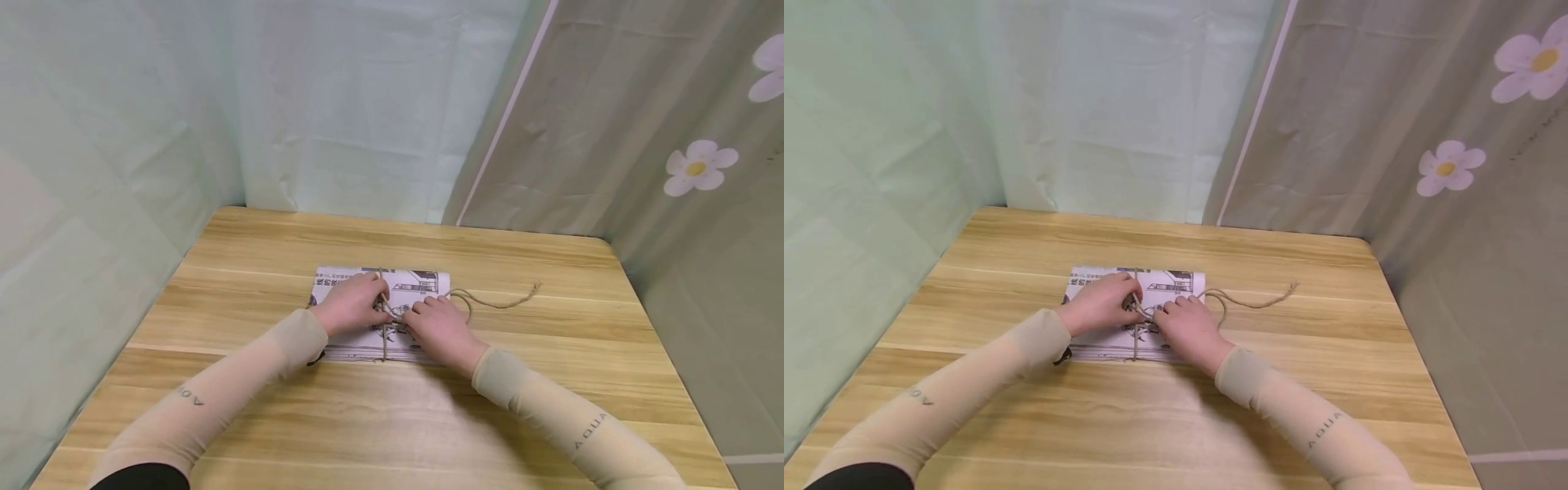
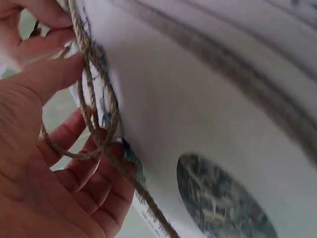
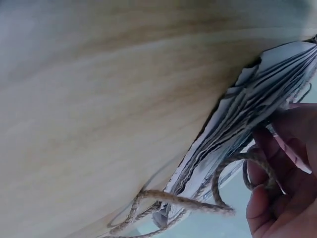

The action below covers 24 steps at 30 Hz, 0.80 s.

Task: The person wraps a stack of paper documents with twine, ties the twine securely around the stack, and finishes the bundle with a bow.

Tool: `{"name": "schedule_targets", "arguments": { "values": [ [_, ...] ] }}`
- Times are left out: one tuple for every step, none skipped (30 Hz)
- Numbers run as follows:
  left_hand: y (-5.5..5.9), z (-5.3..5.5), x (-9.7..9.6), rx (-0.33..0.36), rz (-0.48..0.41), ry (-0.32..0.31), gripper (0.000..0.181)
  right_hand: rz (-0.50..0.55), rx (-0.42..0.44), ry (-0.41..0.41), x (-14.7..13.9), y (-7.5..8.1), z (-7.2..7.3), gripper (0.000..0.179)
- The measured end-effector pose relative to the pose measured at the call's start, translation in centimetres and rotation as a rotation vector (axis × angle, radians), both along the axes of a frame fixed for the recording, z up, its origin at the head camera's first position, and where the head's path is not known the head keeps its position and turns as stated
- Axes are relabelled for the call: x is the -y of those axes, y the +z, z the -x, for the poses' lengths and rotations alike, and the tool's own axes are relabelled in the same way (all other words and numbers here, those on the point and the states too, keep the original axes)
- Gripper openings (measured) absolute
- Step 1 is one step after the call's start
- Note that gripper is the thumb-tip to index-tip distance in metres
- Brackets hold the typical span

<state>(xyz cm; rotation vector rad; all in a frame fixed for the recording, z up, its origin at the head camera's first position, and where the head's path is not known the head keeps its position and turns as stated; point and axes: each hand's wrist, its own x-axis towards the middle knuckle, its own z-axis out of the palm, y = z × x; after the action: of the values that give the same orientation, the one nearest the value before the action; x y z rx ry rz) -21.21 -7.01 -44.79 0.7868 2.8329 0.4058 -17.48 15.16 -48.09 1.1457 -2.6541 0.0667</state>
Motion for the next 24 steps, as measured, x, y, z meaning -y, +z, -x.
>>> {"name": "schedule_targets", "arguments": {
  "values": [
    [-0.1,-0.1,-0.1,-0.009,0.007,-0.005,0.034,0.0,-0.01,-0.002,0.0,0.0,0.0,0.011],
    [-0.2,-0.1,-0.2,-0.02,0.014,-0.009,0.032,-0.003,-0.025,-0.003,0.0,-0.1,0.0,0.012],
    [-0.2,-0.1,-0.3,-0.031,0.017,-0.012,0.029,-0.008,-0.047,-0.002,0.0,-0.1,0.0,0.012],
    [-0.2,-0.1,-0.3,-0.039,0.018,-0.013,0.025,-0.012,-0.069,0.0,-0.1,-0.2,0.0,0.012],
    [-0.2,-0.2,-0.4,-0.046,0.018,-0.014,0.022,-0.015,-0.086,0.004,-0.2,-0.2,0.0,0.012],
    [-0.1,-0.2,-0.4,-0.049,0.013,-0.016,0.02,-0.016,-0.102,0.008,-0.4,-0.2,-0.1,0.012],
    [-0.1,-0.2,-0.5,-0.049,0.01,-0.014,0.018,-0.011,-0.111,0.011,-0.7,-0.2,-0.2,0.011],
    [0.0,-0.2,-0.5,-0.046,0.007,-0.012,0.016,-0.006,-0.117,0.015,-1.1,-0.2,-0.4,0.011],
    [0.0,-0.2,-0.5,-0.041,0.006,-0.009,0.014,0.002,-0.118,0.018,-1.5,-0.1,-0.6,0.01],
    [0.0,-0.3,-0.5,-0.035,0.003,-0.005,0.013,0.017,-0.105,0.017,-2.0,-0.1,-0.8,0.01],
    [0.0,-0.3,-0.5,-0.029,0.003,-0.001,0.012,0.034,-0.092,0.015,-2.6,0.0,-1.1,0.01],
    [-0.1,-0.3,-0.5,-0.024,0.003,0.002,0.011,0.051,-0.075,0.01,-3.2,0.0,-1.3,0.011],
    [-0.1,-0.3,-0.6,-0.021,0.003,0.005,0.009,0.069,-0.062,0.003,-3.9,0.1,-1.6,0.012],
    [-0.1,-0.3,-0.6,-0.019,0.002,0.007,0.009,0.084,-0.055,-0.005,-4.5,0.1,-1.9,0.012],
    [-0.2,-0.3,-0.6,-0.018,0.001,0.007,0.008,0.102,-0.049,-0.013,-5.1,0.1,-2.1,0.012],
    [-0.2,-0.3,-0.6,-0.019,-0.001,0.009,0.007,0.119,-0.045,-0.019,-5.7,0.2,-2.4,0.013],
    [-0.3,-0.2,-0.7,-0.022,-0.001,0.009,0.006,0.133,-0.051,-0.022,-6.3,0.2,-2.6,0.013],
    [-0.3,-0.2,-0.7,-0.025,-0.002,0.009,0.005,0.145,-0.054,-0.023,-6.8,0.3,-2.9,0.013],
    [-0.4,-0.2,-0.7,-0.028,-0.001,0.009,0.005,0.153,-0.06,-0.024,-7.3,0.3,-3.2,0.014],
    [-0.4,-0.2,-0.7,-0.031,-0.001,0.009,0.004,0.159,-0.065,-0.023,-7.8,0.4,-3.4,0.014],
    [-0.5,-0.2,-0.7,-0.034,0.0,0.01,0.004,0.161,-0.064,-0.023,-8.3,0.5,-3.7,0.014],
    [-0.5,-0.2,-0.7,-0.035,-0.001,0.011,0.004,0.16,-0.059,-0.024,-8.7,0.6,-4.0,0.015],
    [-0.5,-0.2,-0.7,-0.036,-0.001,0.012,0.004,0.16,-0.053,-0.026,-9.2,0.7,-4.3,0.016],
    [-0.6,-0.2,-0.7,-0.035,-0.003,0.012,0.004,0.153,-0.041,-0.037,-9.7,0.9,-4.6,0.016]
  ]
}}
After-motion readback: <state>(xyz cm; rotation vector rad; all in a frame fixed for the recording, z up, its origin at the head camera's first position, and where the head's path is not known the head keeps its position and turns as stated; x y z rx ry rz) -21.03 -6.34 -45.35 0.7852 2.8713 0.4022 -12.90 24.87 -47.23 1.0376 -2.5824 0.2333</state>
